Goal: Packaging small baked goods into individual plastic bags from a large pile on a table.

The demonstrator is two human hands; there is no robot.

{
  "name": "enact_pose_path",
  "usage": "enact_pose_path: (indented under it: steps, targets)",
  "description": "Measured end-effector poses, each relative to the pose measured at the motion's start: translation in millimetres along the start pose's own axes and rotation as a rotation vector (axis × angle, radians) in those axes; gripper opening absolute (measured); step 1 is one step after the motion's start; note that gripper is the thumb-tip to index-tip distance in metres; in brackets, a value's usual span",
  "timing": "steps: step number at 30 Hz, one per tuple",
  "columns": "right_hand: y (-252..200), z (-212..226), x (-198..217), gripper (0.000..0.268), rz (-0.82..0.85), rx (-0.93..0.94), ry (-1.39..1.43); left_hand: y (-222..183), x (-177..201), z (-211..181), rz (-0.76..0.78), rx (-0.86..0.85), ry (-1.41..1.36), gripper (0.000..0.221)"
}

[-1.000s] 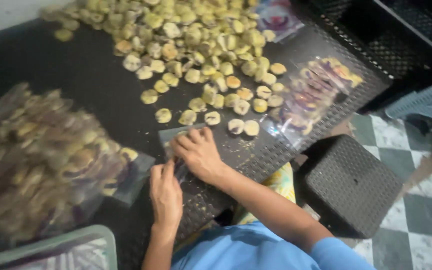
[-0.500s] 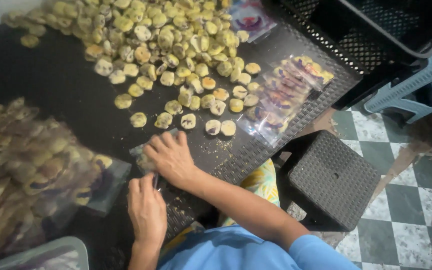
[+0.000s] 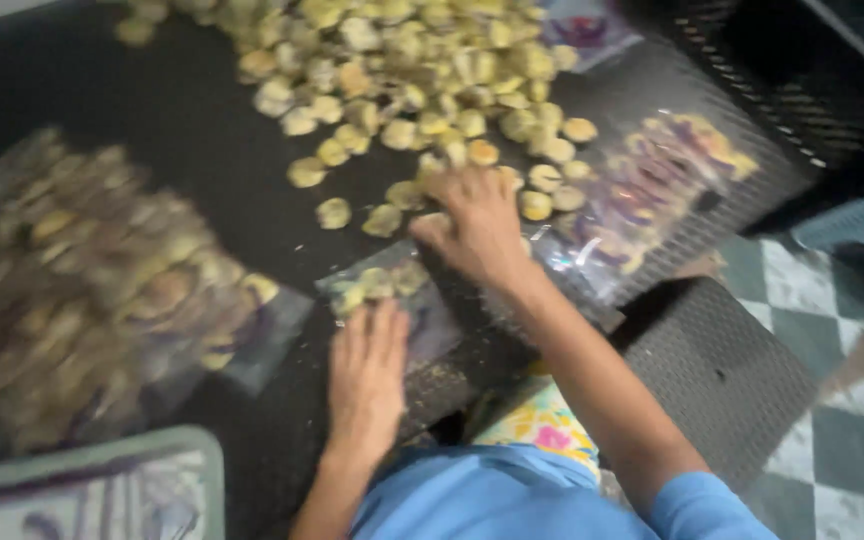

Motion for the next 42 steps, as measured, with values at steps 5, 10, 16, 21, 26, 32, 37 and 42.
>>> enact_pose_path:
  steps: [5,10,16,21,26,32,37,42]
  targets:
    - [23.8,-6.6,-44.1,0.06,0.251,-0.22,-0.491,-21.9,-8.8,13.7,-0.071,0.098,-0.033,0.043]
    - [16.7,-27.6,-67.1,0.047,0.068,0.062,-0.674,-32.8,-15.6,29.0,0.094,0.24,0.221,0.063]
    - [28.5,-3.5,-57.0,0.014,-0.002,0.305,-0.699,0.6,-28.6,19.8,0.114,0.151,0.095,0.045]
    - [-8.2,-22.0,-38.3,0.04,-0.244,0.261,-0.602,11.5,-34.2,19.5,0.023,0.183,0.012,0.037]
    - [-71.3,44.7,11.8,0.033,0.217,-0.111,-0.226,11.1,-46.9,21.3,0.109,0.304,-0.179,0.038]
    - [-82.3,59.4,-50.6,0.039,0.254,-0.22,-0.083,9.0,-41.4,11.0,0.036,0.264,-0.18,0.032]
    - [-47.3,4.2,-10.7,0.019,0.042,-0.267,-0.167,11.1,-35.2,9.2,0.064,0.249,-0.134,0.037]
    - [-31.6,-33.6,-36.0,0.036,0.001,-0.05,-0.541,12.5,-43.4,13.1,0.053,0.254,-0.03,0.038]
Point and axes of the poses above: each hand's wrist, its own y-axis towards the middle knuckle, its own x-axis out of the back of the hand, z = x × y, the point moved 6 cm from there along y, towards the middle knuckle, and after that the axes turned 2 degrees about z, right-handed, at the moved point
